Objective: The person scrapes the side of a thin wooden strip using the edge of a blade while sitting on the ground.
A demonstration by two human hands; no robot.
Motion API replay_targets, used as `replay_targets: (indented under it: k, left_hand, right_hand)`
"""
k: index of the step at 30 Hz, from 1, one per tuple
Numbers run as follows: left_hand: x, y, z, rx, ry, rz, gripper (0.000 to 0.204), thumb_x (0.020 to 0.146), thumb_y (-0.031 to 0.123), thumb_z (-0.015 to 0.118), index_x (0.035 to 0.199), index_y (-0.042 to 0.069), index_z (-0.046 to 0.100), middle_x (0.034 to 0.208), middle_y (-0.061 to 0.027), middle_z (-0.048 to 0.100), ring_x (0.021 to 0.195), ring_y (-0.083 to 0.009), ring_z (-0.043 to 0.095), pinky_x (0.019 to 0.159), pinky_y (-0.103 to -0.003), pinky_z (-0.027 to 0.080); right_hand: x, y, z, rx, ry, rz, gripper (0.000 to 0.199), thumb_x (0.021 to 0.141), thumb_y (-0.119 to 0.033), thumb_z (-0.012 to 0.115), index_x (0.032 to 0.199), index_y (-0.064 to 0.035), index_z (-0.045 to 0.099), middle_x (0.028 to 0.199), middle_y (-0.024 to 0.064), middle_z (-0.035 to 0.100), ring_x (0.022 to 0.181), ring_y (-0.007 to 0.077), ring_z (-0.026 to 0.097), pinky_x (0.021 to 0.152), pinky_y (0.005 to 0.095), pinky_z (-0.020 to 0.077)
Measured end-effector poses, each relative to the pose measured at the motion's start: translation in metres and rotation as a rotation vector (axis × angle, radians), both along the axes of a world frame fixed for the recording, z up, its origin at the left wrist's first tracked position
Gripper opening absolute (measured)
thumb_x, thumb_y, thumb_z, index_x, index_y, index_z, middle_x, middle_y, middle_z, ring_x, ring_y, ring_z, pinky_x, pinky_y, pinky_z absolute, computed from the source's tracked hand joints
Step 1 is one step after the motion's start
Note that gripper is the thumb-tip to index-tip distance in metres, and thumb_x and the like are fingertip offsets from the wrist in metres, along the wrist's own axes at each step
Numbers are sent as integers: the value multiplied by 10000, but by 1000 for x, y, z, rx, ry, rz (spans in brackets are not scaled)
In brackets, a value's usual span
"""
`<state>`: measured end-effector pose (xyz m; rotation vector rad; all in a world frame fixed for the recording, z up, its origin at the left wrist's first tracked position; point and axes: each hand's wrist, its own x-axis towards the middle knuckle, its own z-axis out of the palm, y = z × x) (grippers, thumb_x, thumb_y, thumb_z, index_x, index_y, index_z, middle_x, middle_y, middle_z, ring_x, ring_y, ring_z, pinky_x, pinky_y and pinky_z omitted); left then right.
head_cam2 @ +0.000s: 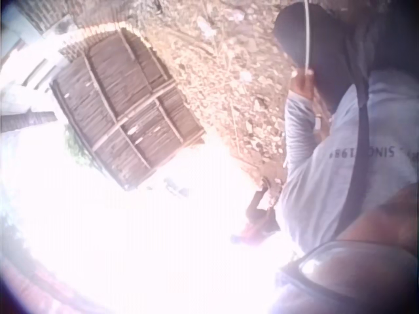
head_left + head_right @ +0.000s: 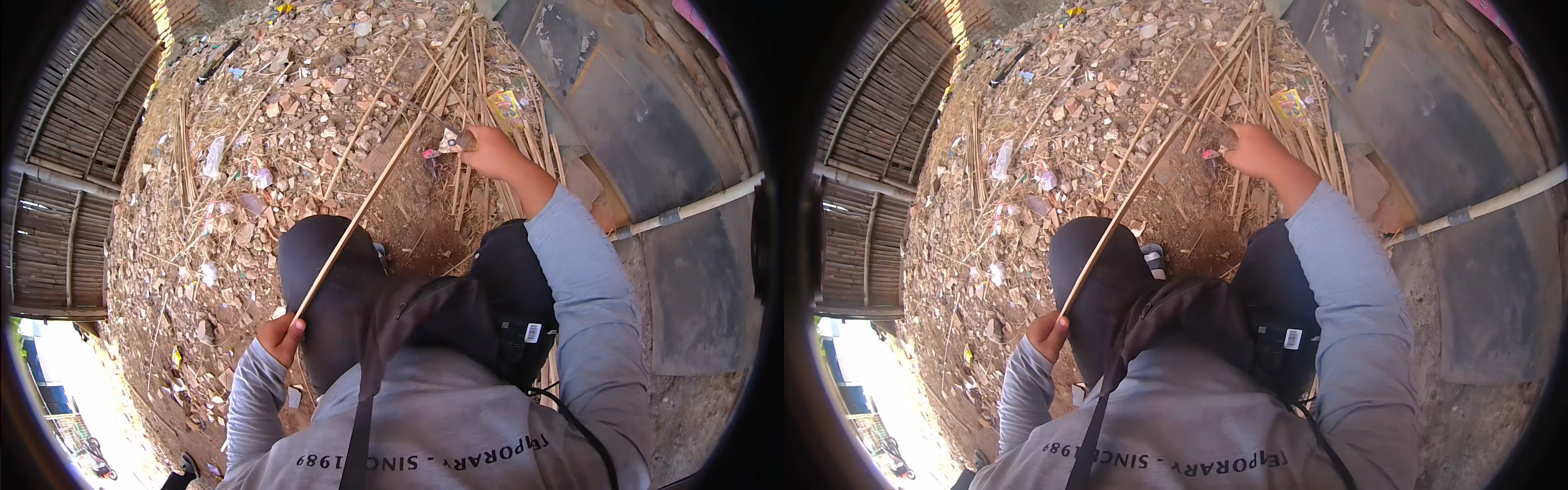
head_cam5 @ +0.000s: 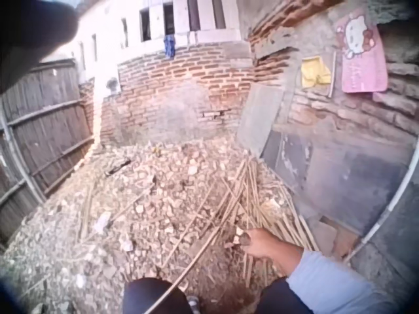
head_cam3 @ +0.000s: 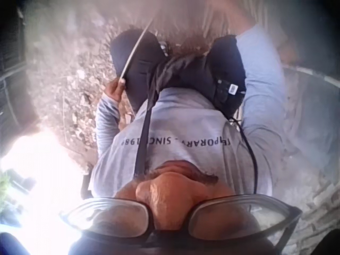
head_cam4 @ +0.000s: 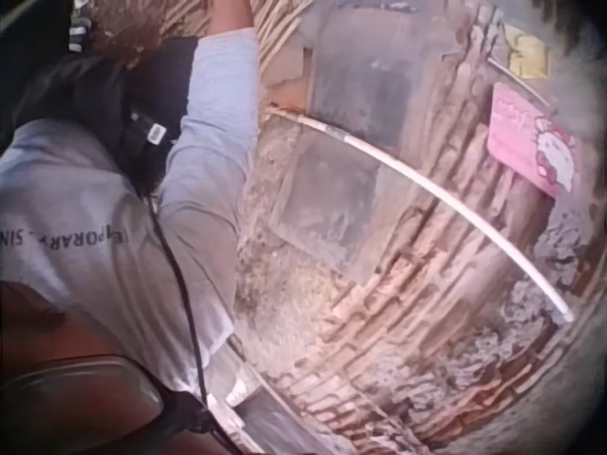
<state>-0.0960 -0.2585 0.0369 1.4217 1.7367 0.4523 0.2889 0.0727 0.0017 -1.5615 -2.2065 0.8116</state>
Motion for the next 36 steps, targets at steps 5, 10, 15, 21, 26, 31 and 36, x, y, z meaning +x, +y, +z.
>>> replay_targets:
  k: [5, 10, 15, 21, 26, 31, 36]
  left_hand:
    - [4, -1, 0, 26, 65, -2, 522, 1002, 466, 476, 804, -5, 586, 613, -131, 571, 585, -279, 581, 577, -378, 445]
    - [7, -1, -1, 88, 191, -58, 501, 997, 438, 489, 752, 5, 546, 569, -176, 530, 546, -364, 558, 534, -427, 421]
    - [10, 2, 5, 75, 245, -52, 490, 985, 421, 520, 726, 5, 526, 556, -189, 518, 545, -395, 555, 527, -439, 419]
    - [12, -2, -2, 183, 304, -57, 472, 970, 404, 551, 714, 11, 505, 548, -195, 515, 539, -417, 555, 510, -458, 415]
    - [14, -2, -2, 191, 315, -36, 456, 955, 395, 577, 714, 15, 499, 555, -204, 518, 547, -425, 555, 511, -464, 412]
    - [16, -1, 1, 152, 336, -41, 440, 944, 393, 599, 737, 13, 520, 577, -198, 530, 549, -397, 559, 521, -441, 417]
    - [9, 0, -1, 94, 198, -16, 419, 935, 384, 625, 761, 12, 545, 564, -164, 515, 511, -311, 530, 516, -401, 411]
  right_hand:
    - [-23, -23, 16, 196, -159, 351, 271, 740, -198, 700, 963, -49, 657, 795, 224, 640, 795, 413, 630, 690, 461, 500]
    - [-9, -11, 13, 69, -81, 210, 277, 734, -180, 680, 977, -50, 659, 820, 209, 659, 814, 392, 647, 718, 457, 510]
    - [-6, -9, 13, 25, -129, 133, 337, 731, -181, 671, 1040, -47, 664, 885, 204, 680, 872, 389, 652, 778, 450, 519]
    - [-24, -26, 25, 83, -178, 326, 376, 726, -194, 691, 1071, -46, 656, 945, 218, 677, 945, 403, 644, 834, 457, 516]
    - [-11, -6, -1, 28, -67, 104, 371, 722, -207, 692, 1059, -55, 664, 934, 215, 680, 918, 409, 644, 821, 456, 520]
    - [-23, -34, 19, 170, -222, 352, 337, 716, -184, 705, 1012, -27, 667, 843, 211, 670, 820, 397, 651, 744, 445, 519]
    - [-27, -33, 23, 114, -247, 328, 312, 706, -179, 667, 999, -73, 673, 890, 198, 679, 890, 395, 651, 775, 476, 523]
